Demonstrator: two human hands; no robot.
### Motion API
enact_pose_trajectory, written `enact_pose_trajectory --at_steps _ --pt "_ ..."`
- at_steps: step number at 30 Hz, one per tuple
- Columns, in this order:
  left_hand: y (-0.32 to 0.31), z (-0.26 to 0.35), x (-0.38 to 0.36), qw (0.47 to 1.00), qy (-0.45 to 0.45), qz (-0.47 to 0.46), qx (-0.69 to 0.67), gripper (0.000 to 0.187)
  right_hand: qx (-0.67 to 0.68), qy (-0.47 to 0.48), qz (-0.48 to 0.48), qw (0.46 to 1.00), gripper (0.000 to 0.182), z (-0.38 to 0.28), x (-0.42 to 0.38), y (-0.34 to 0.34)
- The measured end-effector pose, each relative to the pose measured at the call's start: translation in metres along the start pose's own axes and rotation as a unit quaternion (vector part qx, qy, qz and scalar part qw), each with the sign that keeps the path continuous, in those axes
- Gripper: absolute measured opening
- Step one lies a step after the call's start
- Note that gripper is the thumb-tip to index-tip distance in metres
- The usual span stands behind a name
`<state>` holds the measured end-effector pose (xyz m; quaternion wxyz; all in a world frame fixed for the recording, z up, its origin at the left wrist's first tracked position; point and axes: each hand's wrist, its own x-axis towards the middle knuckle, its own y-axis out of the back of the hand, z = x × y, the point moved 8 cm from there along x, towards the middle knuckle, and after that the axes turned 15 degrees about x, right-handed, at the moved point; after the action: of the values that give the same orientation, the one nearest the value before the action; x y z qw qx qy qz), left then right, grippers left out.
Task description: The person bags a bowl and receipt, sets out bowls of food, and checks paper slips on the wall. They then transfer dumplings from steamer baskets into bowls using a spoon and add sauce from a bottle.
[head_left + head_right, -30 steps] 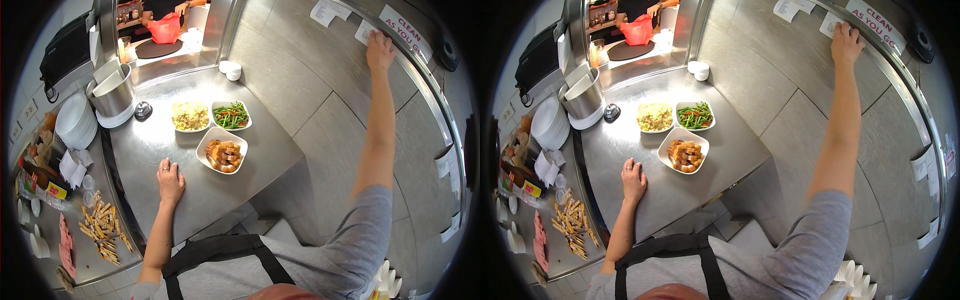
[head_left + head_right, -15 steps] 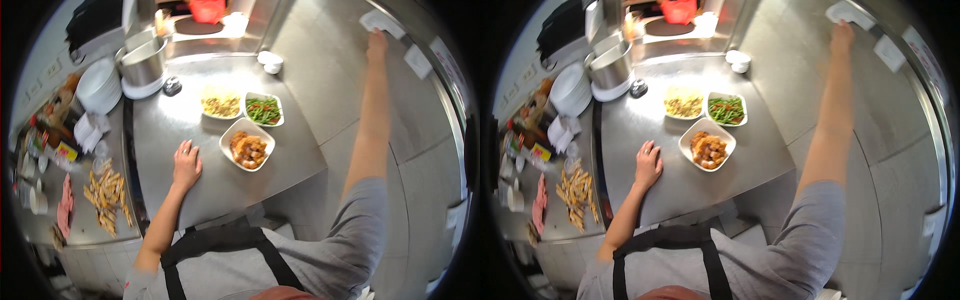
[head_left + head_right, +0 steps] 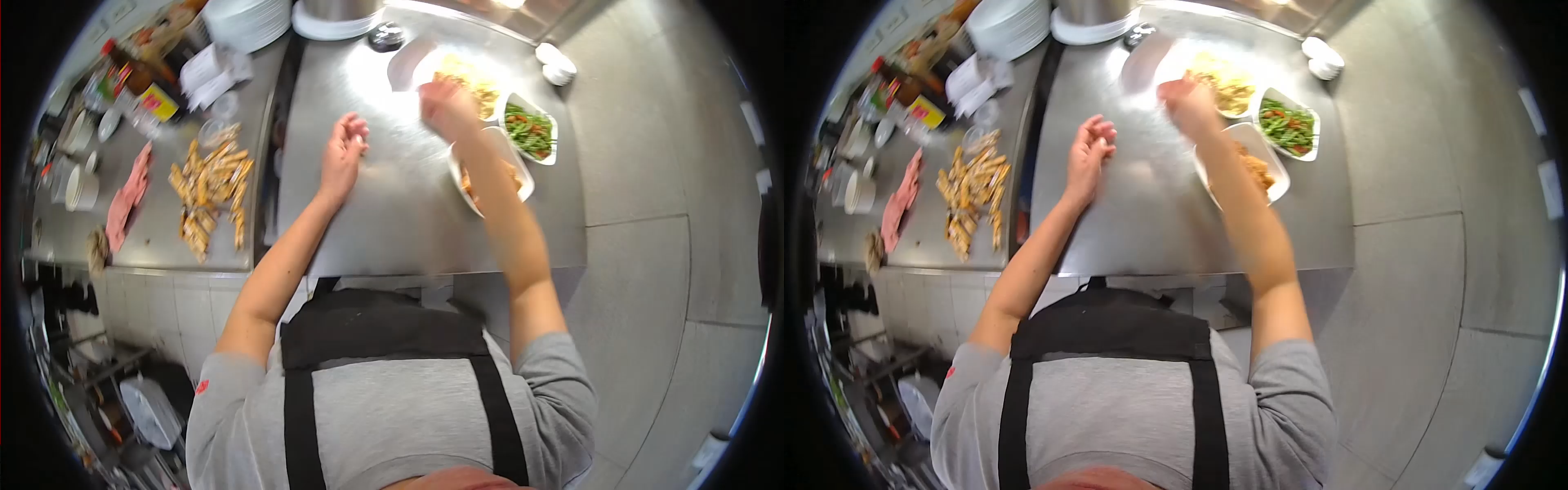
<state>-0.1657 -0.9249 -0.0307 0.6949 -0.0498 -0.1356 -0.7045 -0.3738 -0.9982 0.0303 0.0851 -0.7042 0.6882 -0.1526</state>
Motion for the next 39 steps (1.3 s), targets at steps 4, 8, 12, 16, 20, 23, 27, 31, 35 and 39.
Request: enact_pose_trajectory --at_steps 4,8,12,16,20,23,27,31,35,39 --pt "0.087 0.021 -0.042 0.972 -0.014 0.090 0.215 0.037 -0.350 0.042 -0.053 0.934 0.014 0.069 -0.113 -0.065" --pt "0.083 0.063 -0.084 0.901 -0.138 0.029 0.411 0.037 -0.411 0.098 -0.048 0.905 0.014 0.055 -0.134 -0.075" --pt "0.045 0.049 -0.102 0.826 -0.169 -0.106 0.527 0.038 -0.434 0.107 -0.050 0.893 0.014 0.058 -0.138 -0.077" --pt "0.041 0.046 -0.102 0.807 -0.148 -0.117 0.560 0.039 -0.542 0.176 -0.074 0.818 0.027 0.041 -0.147 -0.097" --pt "0.041 0.045 -0.101 0.802 -0.141 -0.123 0.568 0.042 -0.606 0.119 -0.138 0.774 0.044 0.057 -0.149 -0.118" --pt "0.040 0.045 -0.101 0.799 -0.144 -0.123 0.570 0.040 -0.600 0.153 -0.203 0.758 0.047 0.059 -0.160 -0.145" --pt "0.041 0.046 -0.101 0.807 -0.146 -0.114 0.562 0.041 -0.638 0.136 -0.094 0.752 0.045 0.057 -0.146 -0.117" --pt "0.041 0.046 -0.103 0.805 -0.153 -0.112 0.563 0.040 -0.582 0.112 -0.103 0.799 0.040 0.054 -0.141 -0.103" --pt "0.041 0.047 -0.100 0.807 -0.151 -0.110 0.560 0.039 -0.462 0.096 -0.126 0.873 0.033 0.050 -0.158 -0.100" --pt "0.040 0.048 -0.103 0.800 -0.168 -0.124 0.563 0.037 -0.418 0.081 -0.130 0.895 0.030 0.051 -0.168 -0.097"
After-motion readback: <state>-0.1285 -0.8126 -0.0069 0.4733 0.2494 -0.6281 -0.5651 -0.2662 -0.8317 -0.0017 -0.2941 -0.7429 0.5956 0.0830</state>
